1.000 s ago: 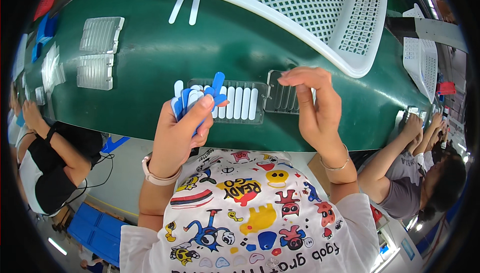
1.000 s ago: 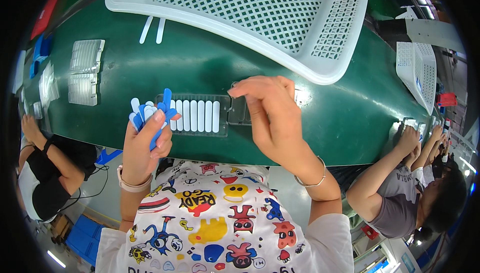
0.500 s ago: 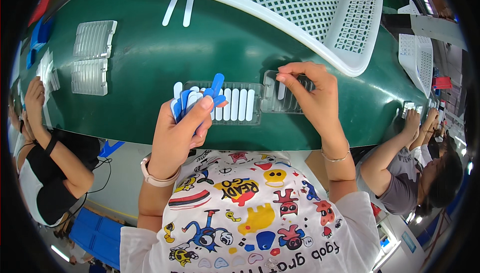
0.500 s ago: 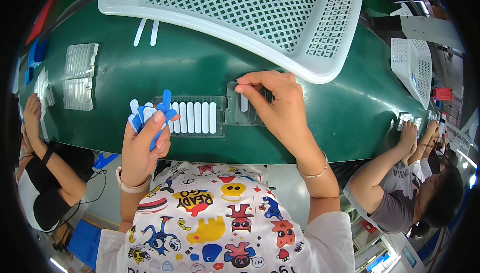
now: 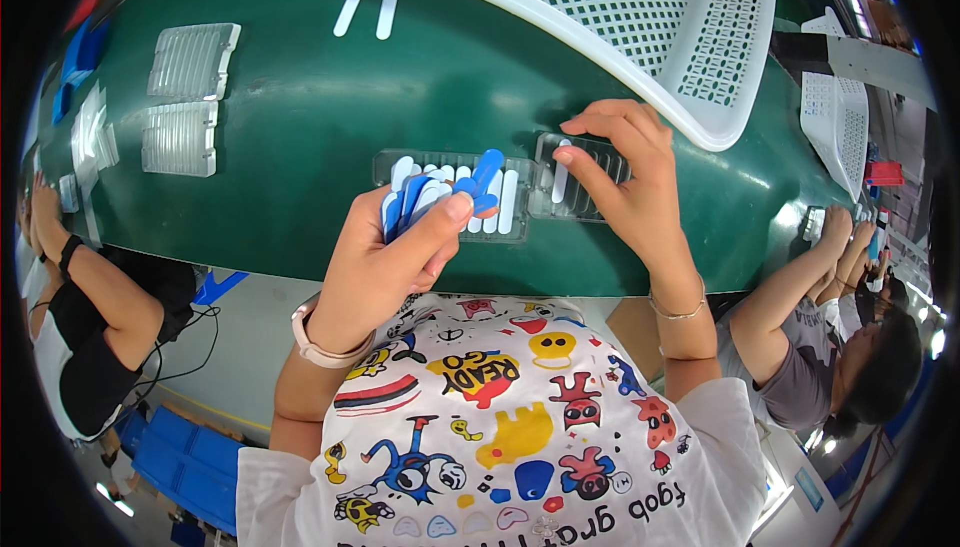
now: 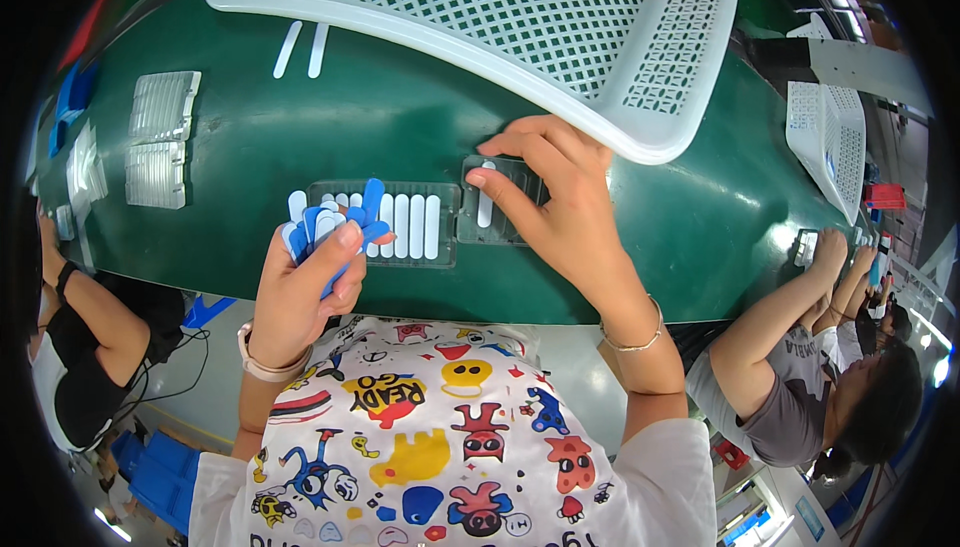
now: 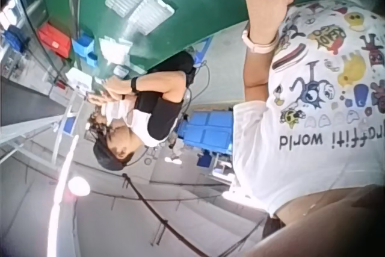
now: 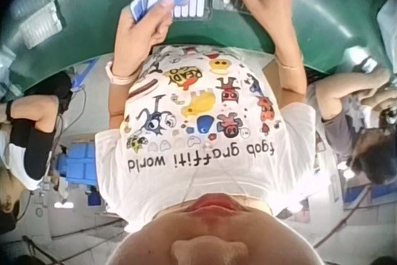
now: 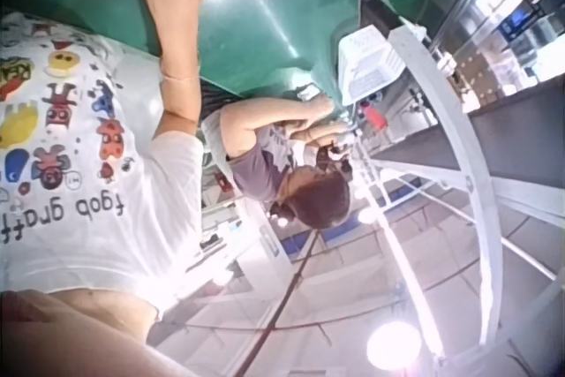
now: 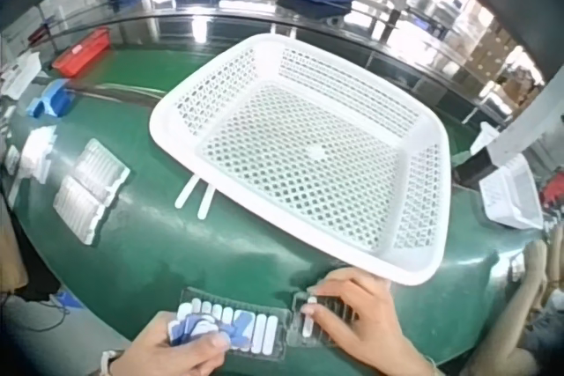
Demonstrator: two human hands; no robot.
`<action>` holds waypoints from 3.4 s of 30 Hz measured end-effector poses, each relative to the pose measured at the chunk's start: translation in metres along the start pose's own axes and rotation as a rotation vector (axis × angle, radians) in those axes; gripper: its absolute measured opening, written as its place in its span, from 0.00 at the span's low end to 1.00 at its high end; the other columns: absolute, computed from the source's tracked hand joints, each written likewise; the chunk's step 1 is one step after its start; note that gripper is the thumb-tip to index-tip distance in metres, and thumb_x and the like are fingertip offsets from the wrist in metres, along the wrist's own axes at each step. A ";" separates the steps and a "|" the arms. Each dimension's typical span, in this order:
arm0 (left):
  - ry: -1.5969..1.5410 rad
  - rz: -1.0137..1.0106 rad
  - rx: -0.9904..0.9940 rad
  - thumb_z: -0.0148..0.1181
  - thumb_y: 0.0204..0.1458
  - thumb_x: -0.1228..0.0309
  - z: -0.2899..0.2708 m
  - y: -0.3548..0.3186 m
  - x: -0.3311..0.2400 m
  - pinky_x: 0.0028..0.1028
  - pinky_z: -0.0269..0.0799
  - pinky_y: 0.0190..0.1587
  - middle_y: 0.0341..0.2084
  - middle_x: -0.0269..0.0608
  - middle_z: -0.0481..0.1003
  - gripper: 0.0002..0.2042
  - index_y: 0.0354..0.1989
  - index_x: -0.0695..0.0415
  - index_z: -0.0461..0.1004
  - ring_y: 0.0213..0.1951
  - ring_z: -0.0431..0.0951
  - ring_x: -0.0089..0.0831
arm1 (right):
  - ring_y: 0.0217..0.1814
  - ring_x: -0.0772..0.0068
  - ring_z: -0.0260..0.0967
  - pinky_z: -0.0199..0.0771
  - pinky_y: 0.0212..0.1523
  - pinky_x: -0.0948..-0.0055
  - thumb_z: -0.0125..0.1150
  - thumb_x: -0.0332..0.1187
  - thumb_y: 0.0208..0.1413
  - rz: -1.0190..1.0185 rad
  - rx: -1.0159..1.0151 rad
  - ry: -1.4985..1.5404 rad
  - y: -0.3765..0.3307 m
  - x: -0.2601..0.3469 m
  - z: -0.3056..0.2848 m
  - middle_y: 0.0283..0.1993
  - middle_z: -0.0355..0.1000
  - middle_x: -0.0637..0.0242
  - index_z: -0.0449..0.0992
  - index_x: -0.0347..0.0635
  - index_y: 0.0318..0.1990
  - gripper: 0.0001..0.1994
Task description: The person separates plastic strips and places them one by one into slots on plastic trays by hand.
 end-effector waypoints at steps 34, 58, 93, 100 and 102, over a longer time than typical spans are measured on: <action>-0.062 -0.018 -0.010 0.52 0.56 0.65 -0.021 -0.007 0.008 0.16 0.44 0.13 0.12 0.31 0.63 0.14 0.37 0.68 0.71 0.11 0.53 0.12 | 0.38 0.60 0.67 0.70 0.38 0.69 0.59 0.20 0.41 -0.486 0.112 0.003 0.062 0.095 0.000 0.42 0.68 0.61 0.71 0.38 0.39 0.13; -0.277 0.158 -0.114 0.54 0.56 0.62 -0.064 -0.029 -0.002 0.16 0.43 0.13 0.11 0.27 0.62 0.15 0.25 0.63 0.72 0.12 0.52 0.10 | 0.37 0.71 0.67 0.57 0.34 0.69 0.58 0.32 0.35 -1.080 -0.270 -0.275 0.047 0.141 0.007 0.39 0.73 0.70 0.75 0.44 0.29 0.09; -0.037 0.244 0.014 0.51 0.55 0.65 0.022 0.000 -0.010 0.20 0.48 0.16 0.11 0.31 0.59 0.10 0.29 0.58 0.63 0.13 0.55 0.17 | 0.37 0.82 0.56 0.47 0.38 0.71 0.68 0.33 0.34 -0.581 -0.603 -0.174 -0.066 0.034 -0.057 0.35 0.67 0.89 0.78 0.63 0.35 0.15; -0.071 0.252 0.000 0.49 0.57 0.65 0.022 0.002 -0.011 0.20 0.46 0.15 0.11 0.30 0.59 0.09 0.30 0.58 0.62 0.12 0.53 0.16 | 0.39 0.79 0.55 0.52 0.39 0.74 0.72 0.29 0.37 -0.523 -0.483 -0.202 -0.069 0.035 -0.051 0.35 0.63 0.87 0.74 0.66 0.36 0.18; -0.088 0.248 0.000 0.48 0.57 0.65 0.021 0.002 -0.011 0.20 0.45 0.15 0.11 0.30 0.59 0.09 0.31 0.57 0.63 0.12 0.53 0.16 | 0.39 0.78 0.55 0.53 0.39 0.73 0.72 0.29 0.37 -0.532 -0.492 -0.211 -0.071 0.034 -0.051 0.35 0.63 0.86 0.74 0.66 0.36 0.18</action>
Point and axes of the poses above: each hand's wrist, its own y-axis towards the middle knuckle, its own z-axis out of the palm, x = y × z, the point moved 7 cm from there along y, towards the middle knuckle
